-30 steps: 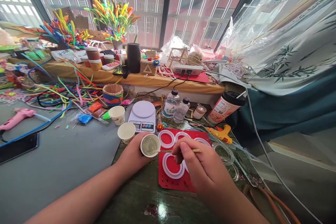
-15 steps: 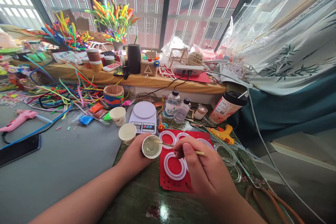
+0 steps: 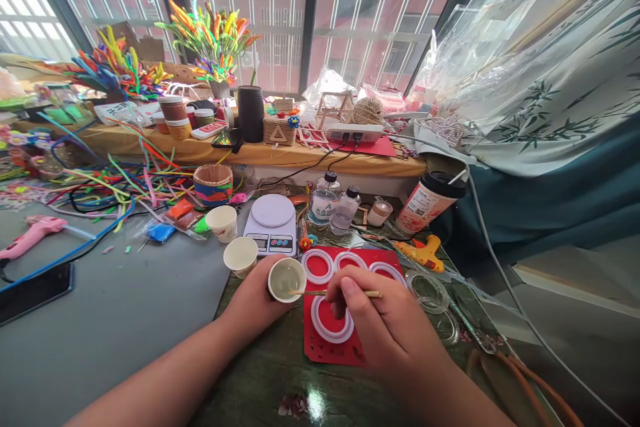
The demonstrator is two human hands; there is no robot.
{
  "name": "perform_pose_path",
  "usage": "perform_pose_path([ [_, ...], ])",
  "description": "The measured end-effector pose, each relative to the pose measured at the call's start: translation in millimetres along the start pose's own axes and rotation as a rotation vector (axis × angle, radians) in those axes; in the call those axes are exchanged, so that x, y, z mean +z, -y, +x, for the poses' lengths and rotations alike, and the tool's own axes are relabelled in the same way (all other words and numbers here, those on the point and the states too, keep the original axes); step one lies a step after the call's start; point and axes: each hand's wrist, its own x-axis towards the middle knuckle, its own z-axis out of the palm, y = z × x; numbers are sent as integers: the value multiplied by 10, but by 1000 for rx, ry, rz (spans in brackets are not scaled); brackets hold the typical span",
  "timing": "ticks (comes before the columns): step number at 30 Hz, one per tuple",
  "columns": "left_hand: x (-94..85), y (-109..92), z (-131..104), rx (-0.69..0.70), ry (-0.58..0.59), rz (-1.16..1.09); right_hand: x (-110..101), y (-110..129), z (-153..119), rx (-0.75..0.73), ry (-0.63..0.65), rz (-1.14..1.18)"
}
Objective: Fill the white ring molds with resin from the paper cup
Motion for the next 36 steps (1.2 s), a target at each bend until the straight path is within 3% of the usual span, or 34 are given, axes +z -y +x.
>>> perform_pose_path([
  [13, -6, 7, 6, 3, 3, 3, -12, -30, 13, 5, -27, 14],
  [17, -6, -5, 9, -3, 6, -2, -47, -4, 22, 43, 123, 25],
  [21, -1, 12, 12, -7, 14, 8, -39, -28, 19, 16, -51, -13],
  [25, 9, 29, 11, -3, 10, 11, -12, -46, 14, -4, 62, 16],
  [28, 14, 41, 5, 4, 9, 4, -17, -28, 19, -7, -14, 2],
  [32, 14, 59, -2, 7, 1, 12, -33, -5, 23, 0, 79, 21],
  [36, 11, 55, -1, -3, 0, 15, -25, -21, 12, -19, -26, 10],
])
